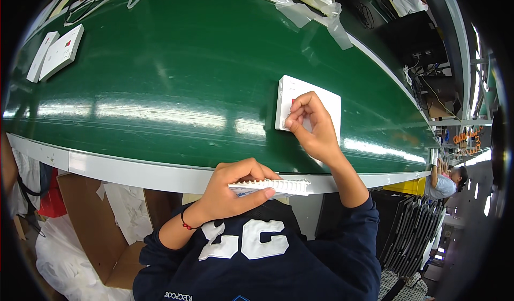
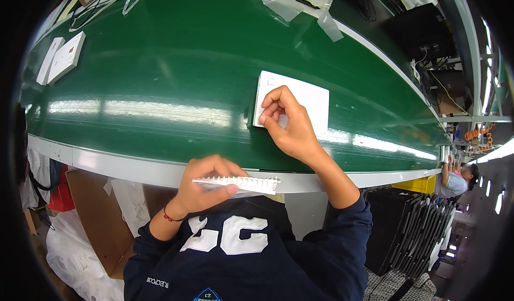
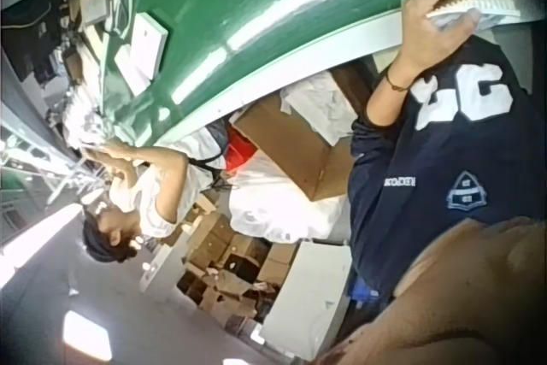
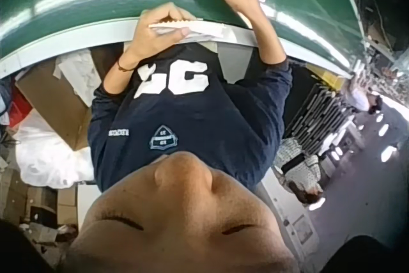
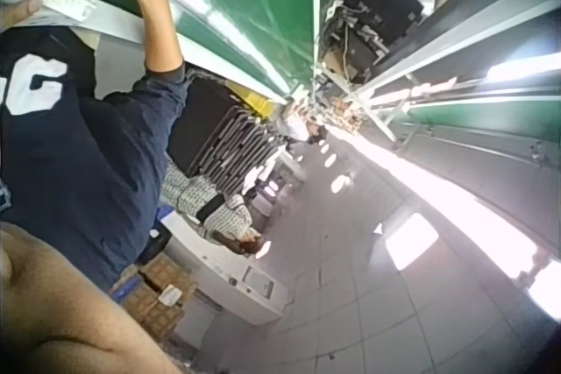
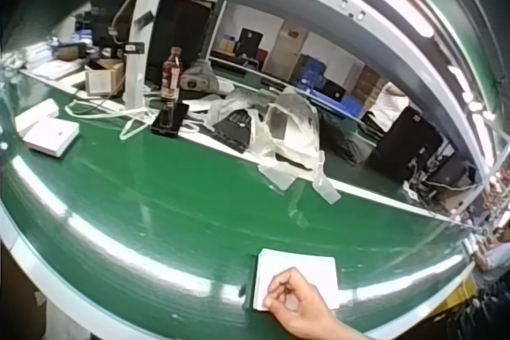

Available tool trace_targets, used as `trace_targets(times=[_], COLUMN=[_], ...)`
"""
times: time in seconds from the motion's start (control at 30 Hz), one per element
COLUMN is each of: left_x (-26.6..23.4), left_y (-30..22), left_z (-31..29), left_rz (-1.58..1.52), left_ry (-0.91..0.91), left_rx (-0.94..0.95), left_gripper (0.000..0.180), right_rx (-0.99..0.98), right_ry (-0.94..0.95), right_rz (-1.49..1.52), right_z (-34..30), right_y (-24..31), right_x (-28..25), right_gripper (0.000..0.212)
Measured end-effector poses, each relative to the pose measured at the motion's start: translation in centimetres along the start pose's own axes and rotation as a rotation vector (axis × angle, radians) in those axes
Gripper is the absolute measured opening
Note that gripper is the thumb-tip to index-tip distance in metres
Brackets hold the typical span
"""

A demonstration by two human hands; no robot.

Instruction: The person peels small rubber pads from adhesive strips by hand and attaches them onto white device casings on a conveyor belt, sliding the finished casings along the line.

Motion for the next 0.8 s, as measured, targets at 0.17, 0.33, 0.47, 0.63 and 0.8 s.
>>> trace_targets(times=[0.17, 0.33, 0.47, 0.63, 0.8], left_x=[0.0, -0.3, -0.2, 0.0, -0.2], left_y=[-0.1, -0.3, -0.2, -0.1, -0.2], left_z=[0.0, 0.0, 0.0, 0.1, 0.2], left_rz=[-0.009, 0.023, 0.015, 0.001, 0.023], left_ry=[-0.002, 0.025, 0.017, 0.006, 0.023], left_rx=[0.009, -0.029, -0.012, 0.019, -0.006], left_gripper=[0.02, 0.02, 0.02, 0.021, 0.02], right_rx=[0.001, -0.041, -0.103, -0.365, -0.887], right_ry=[0.015, -0.004, -0.015, -0.064, -0.137], right_rz=[0.009, -0.015, -0.127, -0.297, -0.621], right_z=[0.1, 0.3, 0.3, -0.2, -1.1], right_y=[0.2, 0.6, 1.2, 1.0, 1.0], right_x=[0.6, 1.3, 2.1, 3.0, 4.1], right_gripper=[0.022, 0.02, 0.02, 0.02, 0.021])
Point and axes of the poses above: each hand's wrist, its own z-axis towards the middle knuckle, its own x-axis out of the palm, y = z × x, the point moved 2 cm from there along z, towards the middle knuckle, and after that the axes turned 15 degrees about -y, right-handed, at the moved point
